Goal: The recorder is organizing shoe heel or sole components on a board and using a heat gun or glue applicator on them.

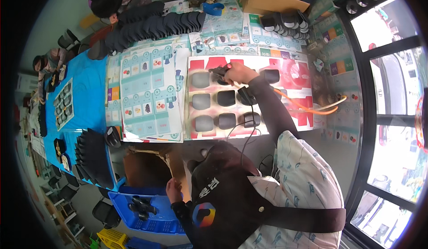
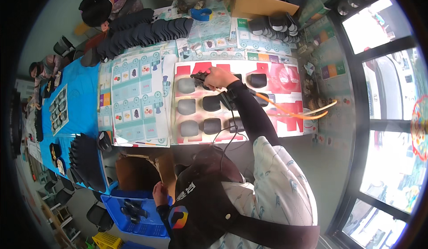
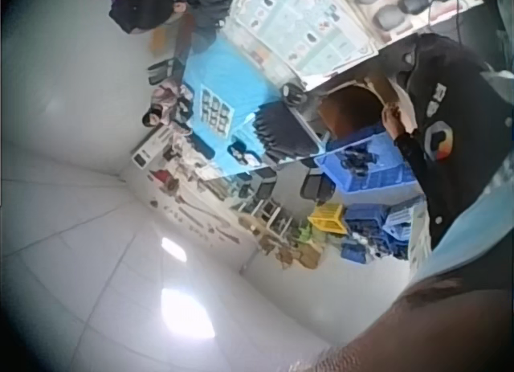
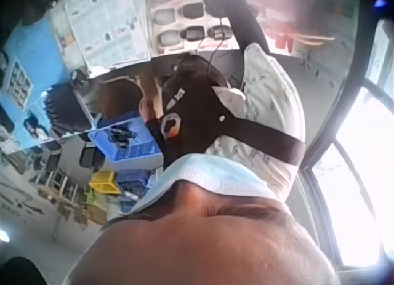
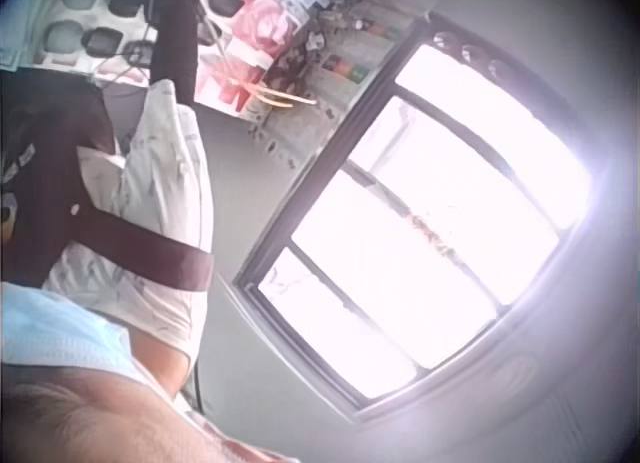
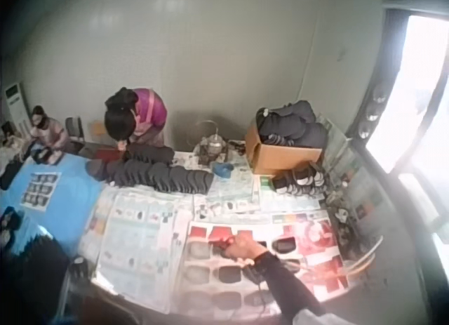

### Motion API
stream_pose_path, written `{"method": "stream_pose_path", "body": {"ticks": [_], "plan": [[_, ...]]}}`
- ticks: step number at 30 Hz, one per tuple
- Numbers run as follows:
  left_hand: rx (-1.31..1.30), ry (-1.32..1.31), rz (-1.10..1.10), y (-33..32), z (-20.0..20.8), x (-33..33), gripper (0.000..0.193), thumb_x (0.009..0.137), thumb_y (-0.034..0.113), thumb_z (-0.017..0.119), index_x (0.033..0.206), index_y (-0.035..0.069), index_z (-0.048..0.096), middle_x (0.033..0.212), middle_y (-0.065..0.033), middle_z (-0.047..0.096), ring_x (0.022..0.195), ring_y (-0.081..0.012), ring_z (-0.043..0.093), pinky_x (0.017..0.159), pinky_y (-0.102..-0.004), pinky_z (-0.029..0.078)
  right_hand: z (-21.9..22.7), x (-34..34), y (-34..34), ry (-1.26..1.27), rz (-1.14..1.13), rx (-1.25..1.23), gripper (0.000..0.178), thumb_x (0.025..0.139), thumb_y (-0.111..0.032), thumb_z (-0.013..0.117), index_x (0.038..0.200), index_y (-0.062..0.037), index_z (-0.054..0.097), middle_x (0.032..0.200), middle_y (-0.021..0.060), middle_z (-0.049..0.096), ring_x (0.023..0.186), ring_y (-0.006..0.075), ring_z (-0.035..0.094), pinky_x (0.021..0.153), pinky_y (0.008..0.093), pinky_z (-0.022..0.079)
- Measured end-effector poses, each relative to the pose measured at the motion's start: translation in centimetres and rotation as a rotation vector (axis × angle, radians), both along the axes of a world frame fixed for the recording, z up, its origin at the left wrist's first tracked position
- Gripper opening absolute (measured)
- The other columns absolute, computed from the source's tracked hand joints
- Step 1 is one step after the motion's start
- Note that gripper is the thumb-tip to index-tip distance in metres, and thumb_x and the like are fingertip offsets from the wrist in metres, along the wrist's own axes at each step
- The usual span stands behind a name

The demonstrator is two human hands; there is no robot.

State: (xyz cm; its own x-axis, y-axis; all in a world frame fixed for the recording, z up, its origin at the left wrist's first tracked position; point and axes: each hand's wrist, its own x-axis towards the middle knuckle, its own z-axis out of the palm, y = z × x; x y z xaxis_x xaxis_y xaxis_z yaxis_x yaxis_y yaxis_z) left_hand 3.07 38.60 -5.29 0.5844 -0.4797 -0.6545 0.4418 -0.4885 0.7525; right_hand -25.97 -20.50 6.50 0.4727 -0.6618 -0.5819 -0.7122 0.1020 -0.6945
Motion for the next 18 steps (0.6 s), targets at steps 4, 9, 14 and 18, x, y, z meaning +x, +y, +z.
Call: {"method": "stream_pose_path", "body": {"ticks": [4, 9, 14, 18], "plan": [[-0.071, -0.136, -0.158, 1.9, -1.8, 2.8, 0.017, 0.097, 0.017, 0.065, 0.11, 0.006, 0.064, 0.095, -0.0056, 0.068, 0.081, -0.0169, 0.067, 0.065, -0.0275, 0.05, 4.6, -4.4, 4.3, -0.054, -0.143, -0.107, 0.025, 0.073, -0.016, 0.074, 0.093, -0.0012, 0.072, 0.078, 0.0085, 0.071, 0.071, 0.0188, 0.067, 0.057, 0.034, 0.051], [-0.129, 0.127, -0.017, 4.1, -4.9, 4.9, 0.024, 0.094, 0.014, 0.069, 0.116, 0.006, 0.066, 0.096, -0.0062, 0.07, 0.081, -0.018, 0.068, 0.069, -0.0298, 0.054, 10.1, -9.4, 12.1, 0.078, -0.121, -0.494, 0.025, 0.068, -0.015, 0.067, 0.086, 0.0025, 0.067, 0.081, 0.0278, 0.066, 0.078, 0.0441, 0.067, 0.07, 0.0456, 0.052], [-0.029, 0.27, 0.065, 3.1, -6.2, 4.3, 0.019, 0.101, 0.021, 0.063, 0.111, 0.005, 0.067, 0.091, -0.0072, 0.07, 0.081, -0.0168, 0.067, 0.072, -0.0302, 0.056, 7.2, -13.2, 15.0, 0.02, -0.157, -0.576, 0.031, 0.071, -0.015, 0.067, 0.098, 0.0018, 0.069, 0.085, 0.0279, 0.068, 0.085, 0.0435, 0.069, 0.074, 0.0468, 0.053], [-0.048, 0.297, 0.092, 4.0, -6.1, 3.9, 0.019, 0.1, 0.02, 0.065, 0.11, 0.005, 0.067, 0.092, -0.0075, 0.07, 0.082, -0.0159, 0.066, 0.073, -0.0291, 0.057, 6.4, -9.3, 16.0, -0.025, -0.15, -0.483, 0.034, 0.077, -0.014, 0.064, 0.106, 0.0004, 0.07, 0.086, 0.0262, 0.07, 0.087, 0.0423, 0.07, 0.078, 0.0451, 0.054]]}}
